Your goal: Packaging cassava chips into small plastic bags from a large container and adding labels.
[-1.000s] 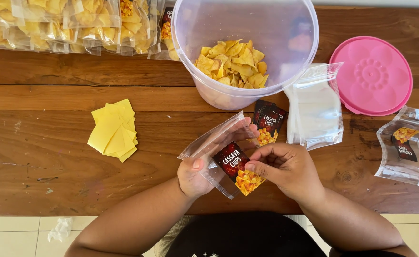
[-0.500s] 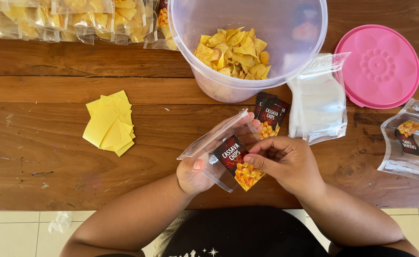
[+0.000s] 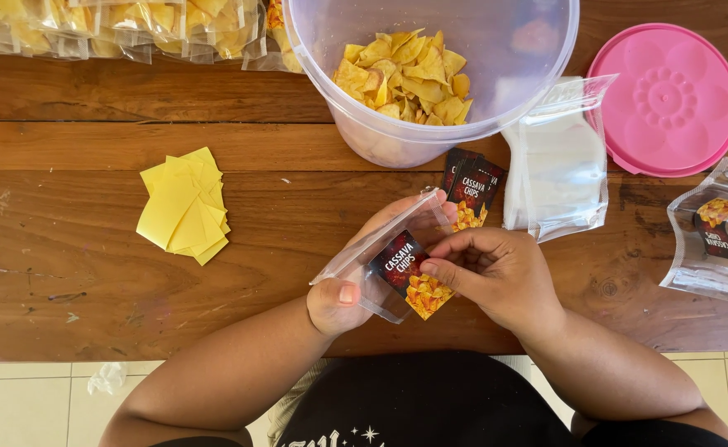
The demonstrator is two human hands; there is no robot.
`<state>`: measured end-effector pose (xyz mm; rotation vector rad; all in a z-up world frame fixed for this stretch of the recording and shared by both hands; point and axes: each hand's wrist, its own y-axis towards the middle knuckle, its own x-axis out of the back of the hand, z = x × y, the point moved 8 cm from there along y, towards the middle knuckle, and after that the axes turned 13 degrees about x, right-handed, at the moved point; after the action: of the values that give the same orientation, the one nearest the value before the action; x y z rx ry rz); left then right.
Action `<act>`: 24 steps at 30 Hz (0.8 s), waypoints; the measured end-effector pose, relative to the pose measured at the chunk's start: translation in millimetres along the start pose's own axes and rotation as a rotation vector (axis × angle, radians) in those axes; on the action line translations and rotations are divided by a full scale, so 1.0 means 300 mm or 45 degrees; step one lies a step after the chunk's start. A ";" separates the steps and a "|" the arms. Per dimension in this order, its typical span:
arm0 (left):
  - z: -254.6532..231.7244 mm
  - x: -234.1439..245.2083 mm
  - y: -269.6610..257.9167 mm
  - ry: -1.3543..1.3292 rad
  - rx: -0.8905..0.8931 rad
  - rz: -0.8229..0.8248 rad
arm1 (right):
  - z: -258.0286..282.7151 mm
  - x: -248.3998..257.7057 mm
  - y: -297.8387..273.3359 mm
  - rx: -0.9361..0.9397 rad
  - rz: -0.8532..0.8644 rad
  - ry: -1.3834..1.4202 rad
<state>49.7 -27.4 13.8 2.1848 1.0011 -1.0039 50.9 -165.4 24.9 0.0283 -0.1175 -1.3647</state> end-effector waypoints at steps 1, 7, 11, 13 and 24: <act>0.002 -0.002 -0.002 -0.001 0.002 0.000 | 0.002 0.000 0.001 -0.001 -0.001 0.000; 0.011 -0.005 -0.004 -0.029 -0.001 -0.002 | 0.013 -0.005 0.004 0.003 0.006 -0.006; 0.008 -0.002 -0.004 -0.031 0.004 -0.009 | 0.017 -0.004 0.005 0.008 -0.004 -0.012; -0.011 -0.028 -0.012 -0.028 0.005 -0.014 | 0.025 -0.003 0.007 0.012 -0.007 -0.009; -0.054 -0.090 -0.025 0.121 -0.027 0.022 | 0.023 0.000 0.004 -0.144 0.065 -0.338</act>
<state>38.1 -22.3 43.7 2.2381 1.0286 -0.8849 51.3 -165.0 32.0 -0.2503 -0.2617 -1.3174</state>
